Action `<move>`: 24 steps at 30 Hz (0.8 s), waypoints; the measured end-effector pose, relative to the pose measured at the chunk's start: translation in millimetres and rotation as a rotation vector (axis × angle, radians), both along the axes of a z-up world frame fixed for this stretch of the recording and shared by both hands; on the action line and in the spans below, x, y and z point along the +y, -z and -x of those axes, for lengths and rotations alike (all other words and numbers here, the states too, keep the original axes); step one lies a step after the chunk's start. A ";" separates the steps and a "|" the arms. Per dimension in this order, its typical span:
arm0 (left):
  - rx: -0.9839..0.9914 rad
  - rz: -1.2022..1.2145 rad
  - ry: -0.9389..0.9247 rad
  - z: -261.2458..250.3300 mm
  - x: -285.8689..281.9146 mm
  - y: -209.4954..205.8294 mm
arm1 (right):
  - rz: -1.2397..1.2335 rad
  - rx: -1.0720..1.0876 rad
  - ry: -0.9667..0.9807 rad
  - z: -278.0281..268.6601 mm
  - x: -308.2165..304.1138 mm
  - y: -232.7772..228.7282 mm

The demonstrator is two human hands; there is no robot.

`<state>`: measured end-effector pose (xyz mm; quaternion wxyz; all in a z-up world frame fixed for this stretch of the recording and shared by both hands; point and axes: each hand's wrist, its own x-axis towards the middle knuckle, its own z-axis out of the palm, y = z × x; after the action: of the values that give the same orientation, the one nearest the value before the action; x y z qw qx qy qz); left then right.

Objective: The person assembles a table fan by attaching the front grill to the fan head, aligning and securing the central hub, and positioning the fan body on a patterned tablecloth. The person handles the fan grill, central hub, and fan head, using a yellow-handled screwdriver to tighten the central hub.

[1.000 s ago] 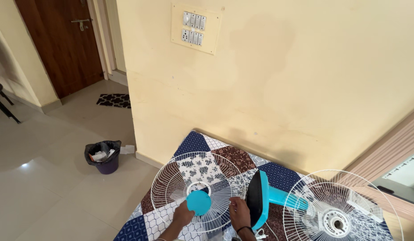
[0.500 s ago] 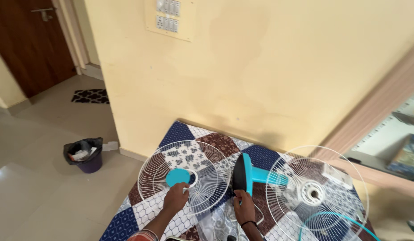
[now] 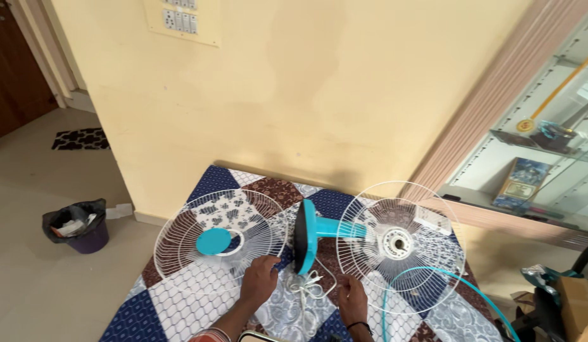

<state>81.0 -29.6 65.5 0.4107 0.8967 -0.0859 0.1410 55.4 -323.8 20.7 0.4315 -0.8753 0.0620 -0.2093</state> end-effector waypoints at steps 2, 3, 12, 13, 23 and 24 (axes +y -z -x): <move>-0.055 -0.036 0.003 5.1 -23.3 -4.1 | 0.026 0.002 0.014 0.3 -17.2 -0.3; -0.084 -0.055 0.004 7.1 -35.1 -6.8 | 0.039 0.002 0.021 -0.2 -26.7 -1.8; -0.042 -0.273 -0.050 19.4 -153.3 -26.6 | 0.061 0.066 -0.029 10.5 -145.2 -21.3; -0.009 -0.341 -0.052 21.2 -166.0 -28.0 | 0.069 0.063 -0.023 10.8 -158.4 -20.5; 0.007 -0.766 0.013 29.5 -264.8 -37.4 | 0.382 0.176 0.014 25.8 -247.4 -27.4; -0.002 -0.778 -0.009 26.0 -272.0 -42.0 | 0.403 0.209 0.005 24.4 -253.1 -33.9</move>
<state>54.9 -301.6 107.5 0.0390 0.9857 -0.1293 0.1008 31.0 -577.0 54.6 0.2386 -0.9606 0.0653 -0.1268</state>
